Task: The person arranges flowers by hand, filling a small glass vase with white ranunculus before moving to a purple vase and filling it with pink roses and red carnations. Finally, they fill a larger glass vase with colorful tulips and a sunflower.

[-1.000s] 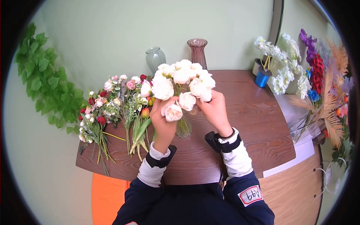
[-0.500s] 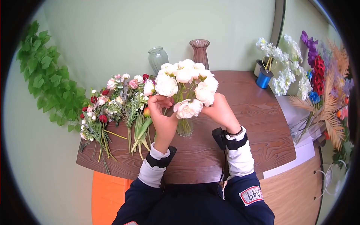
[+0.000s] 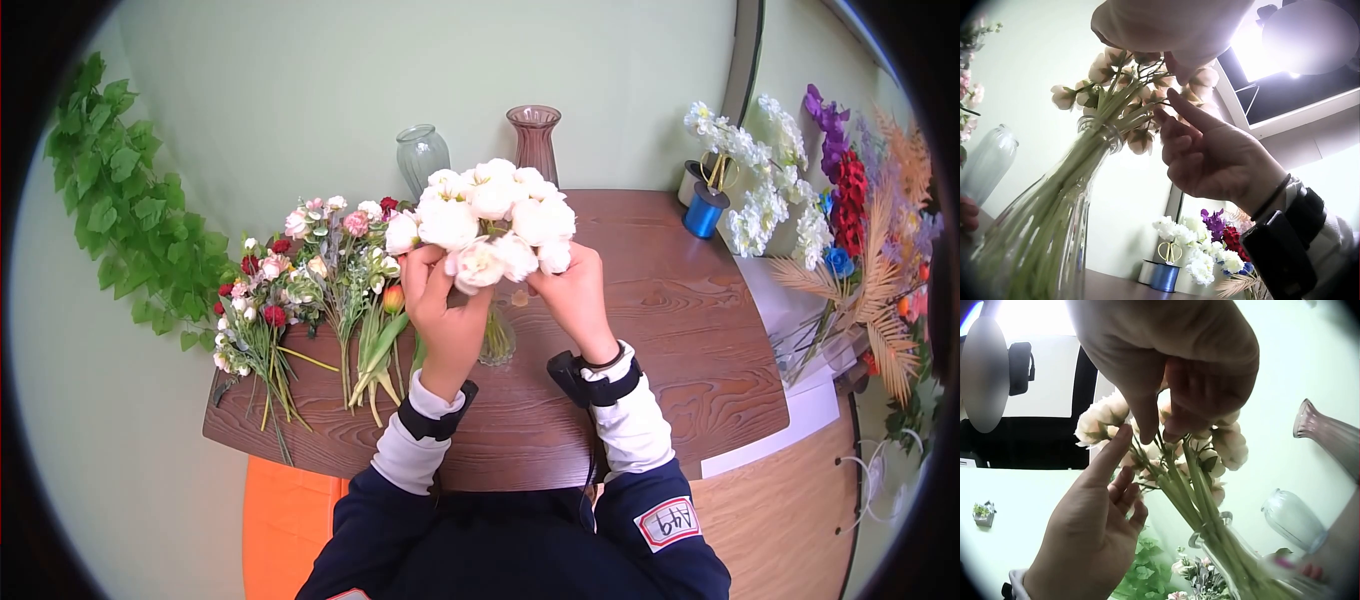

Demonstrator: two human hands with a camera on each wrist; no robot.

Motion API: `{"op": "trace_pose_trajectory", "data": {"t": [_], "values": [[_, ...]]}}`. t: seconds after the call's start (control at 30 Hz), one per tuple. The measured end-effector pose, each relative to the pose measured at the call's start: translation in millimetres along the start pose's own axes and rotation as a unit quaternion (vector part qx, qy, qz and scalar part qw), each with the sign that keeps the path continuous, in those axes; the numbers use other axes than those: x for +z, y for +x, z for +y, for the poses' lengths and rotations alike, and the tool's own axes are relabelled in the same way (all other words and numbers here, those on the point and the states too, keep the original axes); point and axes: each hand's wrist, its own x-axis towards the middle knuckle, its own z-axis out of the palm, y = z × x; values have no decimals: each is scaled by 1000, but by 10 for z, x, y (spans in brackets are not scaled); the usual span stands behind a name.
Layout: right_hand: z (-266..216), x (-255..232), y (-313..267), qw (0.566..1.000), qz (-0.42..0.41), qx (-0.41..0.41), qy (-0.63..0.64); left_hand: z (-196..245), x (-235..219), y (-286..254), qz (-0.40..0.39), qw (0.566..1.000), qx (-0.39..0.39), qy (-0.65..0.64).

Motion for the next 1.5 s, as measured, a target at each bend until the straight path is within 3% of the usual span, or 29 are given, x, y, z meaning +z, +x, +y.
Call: {"op": "trace_pose_trajectory", "data": {"t": [0.1, 0.17, 0.2, 0.3, 0.43, 0.6, 0.73, 0.8, 0.93, 1.0, 1.13, 1.2, 1.23, 1.3, 1.43, 1.5], "values": [[-21, 70, -41, 999, 35, 1, -38, -6, 9, 6, 19, 1000, -11, -8], [-44, 49, -23, 1000, 17, -8, -16, -48, 37, 18, 48, 990, -98, -91], [-61, 36, -12, 1000, -2, -17, 7, -60, 32, 31, 49, 990, -99, -90], [-155, -38, 2, 997, -58, 1, 42, -84, -1, 66, -9, 998, -49, -37], [-287, -64, -2, 996, -74, 24, 48, -11, -18, 43, -51, 999, 0, 12], [-275, -226, 47, 985, -141, 97, 2, -4, -39, -112, 9, 997, -67, -49], [-208, -350, 79, 981, -177, 68, -44, -23, -41, -215, 65, 990, -71, -100], [-202, -383, 86, 977, -182, 84, -71, -127, -122, -289, -42, 998, -36, -18], [-166, -374, 96, 969, -196, 55, -141, -216, -122, -368, -40, 994, -102, 20], [-64, -296, 87, 968, -184, -35, -167, -229, -86, -375, 1, 988, -155, -22], [90, -221, 121, 964, -227, -60, -124, -220, -85, -344, -39, 985, -160, -55], [109, -210, 121, 962, -245, -16, -121, -356, -143, -388, -187, 962, -191, -53], [103, -200, 116, 961, -247, -15, -121, -378, -158, -406, -186, 962, -192, -53], [75, -180, 110, 972, -213, -46, -93, -401, -177, -426, -242, 942, -215, -87], [68, -140, 90, 975, -194, -58, -92, -421, -154, -479, -216, 922, -275, -167], [162, -95, 81, 980, -109, -155, -61, -436, -180, -428, -295, 906, -271, -137]]}}
